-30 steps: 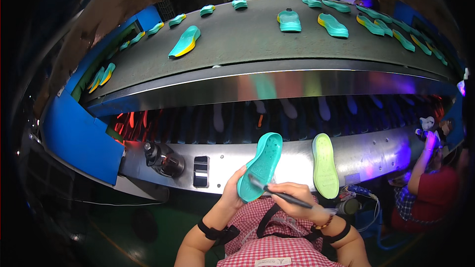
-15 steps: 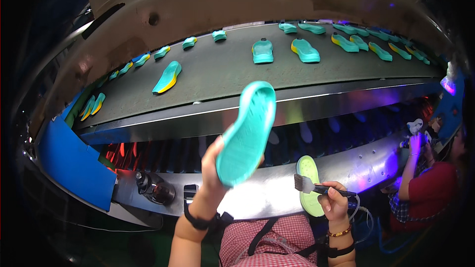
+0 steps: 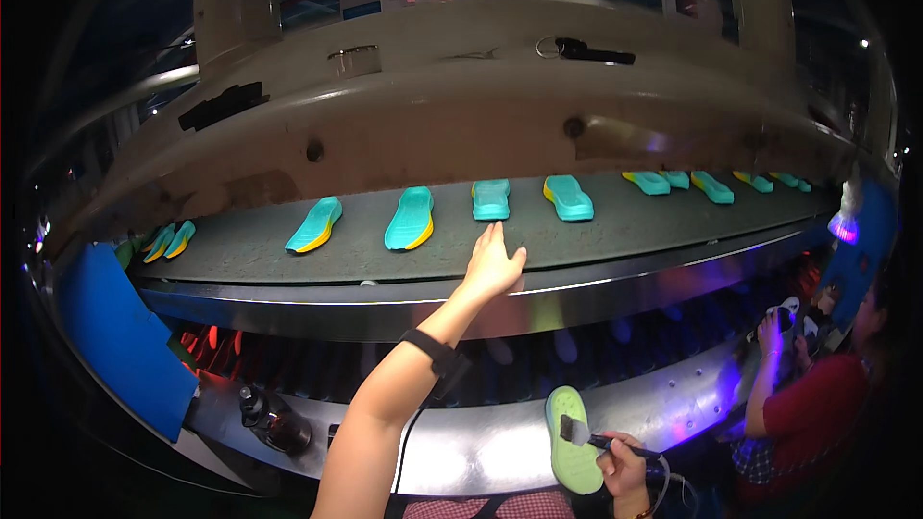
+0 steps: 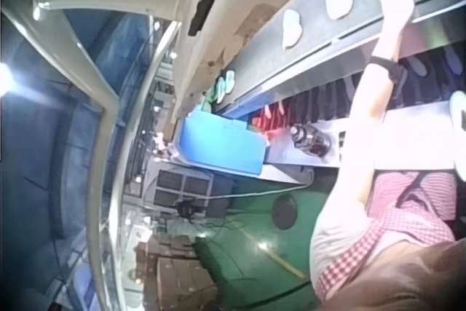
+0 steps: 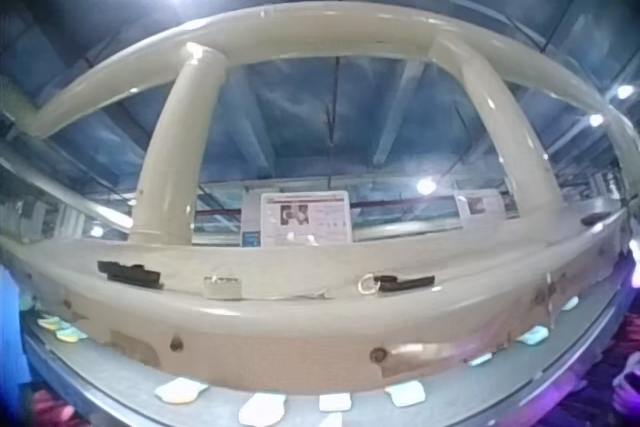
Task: Applying glue or adhesive to shoe soles using a brush at a manufacturing conveyor belt.
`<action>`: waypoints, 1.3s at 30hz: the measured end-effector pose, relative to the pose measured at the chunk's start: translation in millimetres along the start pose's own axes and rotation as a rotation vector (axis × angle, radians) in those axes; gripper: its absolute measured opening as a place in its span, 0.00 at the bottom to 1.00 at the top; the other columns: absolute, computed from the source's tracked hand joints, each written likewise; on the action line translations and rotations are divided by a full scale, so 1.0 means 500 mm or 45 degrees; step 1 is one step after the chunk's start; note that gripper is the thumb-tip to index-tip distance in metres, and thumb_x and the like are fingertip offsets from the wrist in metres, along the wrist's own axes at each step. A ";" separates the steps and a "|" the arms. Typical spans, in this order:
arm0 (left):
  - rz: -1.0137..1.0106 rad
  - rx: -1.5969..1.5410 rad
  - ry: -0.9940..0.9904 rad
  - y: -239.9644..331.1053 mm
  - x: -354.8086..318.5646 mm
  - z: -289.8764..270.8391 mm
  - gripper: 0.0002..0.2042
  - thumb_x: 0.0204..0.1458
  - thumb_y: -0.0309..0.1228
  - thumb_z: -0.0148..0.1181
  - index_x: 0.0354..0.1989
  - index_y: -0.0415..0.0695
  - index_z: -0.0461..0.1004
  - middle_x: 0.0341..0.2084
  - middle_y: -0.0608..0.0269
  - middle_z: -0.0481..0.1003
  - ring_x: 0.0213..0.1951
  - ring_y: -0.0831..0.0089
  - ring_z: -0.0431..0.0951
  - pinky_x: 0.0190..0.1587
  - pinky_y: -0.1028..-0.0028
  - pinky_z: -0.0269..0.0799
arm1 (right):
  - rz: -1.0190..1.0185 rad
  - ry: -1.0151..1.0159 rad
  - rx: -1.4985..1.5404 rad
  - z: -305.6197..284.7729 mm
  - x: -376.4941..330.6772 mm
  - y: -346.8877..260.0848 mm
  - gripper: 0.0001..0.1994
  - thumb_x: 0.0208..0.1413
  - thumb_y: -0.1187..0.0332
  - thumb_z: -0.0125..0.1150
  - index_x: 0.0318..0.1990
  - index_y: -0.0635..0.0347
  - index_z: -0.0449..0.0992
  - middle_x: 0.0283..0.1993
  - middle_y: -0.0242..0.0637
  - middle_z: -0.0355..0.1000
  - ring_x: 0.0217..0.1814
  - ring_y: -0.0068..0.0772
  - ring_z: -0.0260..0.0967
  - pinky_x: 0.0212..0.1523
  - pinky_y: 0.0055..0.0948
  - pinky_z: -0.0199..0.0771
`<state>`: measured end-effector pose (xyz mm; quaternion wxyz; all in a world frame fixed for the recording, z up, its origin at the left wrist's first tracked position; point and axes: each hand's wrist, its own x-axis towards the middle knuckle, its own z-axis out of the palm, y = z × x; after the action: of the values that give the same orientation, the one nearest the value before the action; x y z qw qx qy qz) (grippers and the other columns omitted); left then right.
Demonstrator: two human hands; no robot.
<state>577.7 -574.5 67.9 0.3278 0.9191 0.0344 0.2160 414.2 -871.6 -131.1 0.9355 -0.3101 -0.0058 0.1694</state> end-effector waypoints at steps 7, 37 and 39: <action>-0.045 0.583 -0.032 0.012 0.064 0.006 0.40 0.46 0.45 0.55 0.63 0.42 0.42 0.63 0.51 0.45 0.56 0.57 0.59 0.56 0.64 0.57 | 0.504 -0.479 0.495 -0.011 0.025 0.002 0.15 0.55 0.71 0.49 0.48 0.68 0.68 0.44 0.43 0.70 0.43 0.33 0.68 0.43 0.27 0.71; -0.334 -1.891 -0.303 -0.056 -0.346 -0.056 0.21 0.42 0.19 0.54 0.48 0.34 0.62 0.40 0.57 0.71 0.42 0.70 0.74 0.43 0.70 0.72 | -0.291 0.014 -0.181 0.049 0.016 -0.016 0.09 0.44 0.80 0.55 0.36 0.71 0.73 0.37 0.48 0.73 0.40 0.37 0.71 0.49 0.33 0.68; -0.285 -1.888 -0.448 -0.080 -0.413 -0.067 0.25 0.46 0.30 0.56 0.52 0.32 0.59 0.43 0.50 0.70 0.45 0.63 0.73 0.48 0.66 0.70 | -0.253 -0.004 -0.137 0.060 0.001 -0.028 0.10 0.44 0.80 0.55 0.37 0.73 0.73 0.38 0.48 0.73 0.40 0.36 0.71 0.48 0.31 0.69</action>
<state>380.0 -565.8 -11.3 0.8786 0.4709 -0.0791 -0.0013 415.5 -864.6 -99.1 0.9297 -0.3575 -0.0470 0.0759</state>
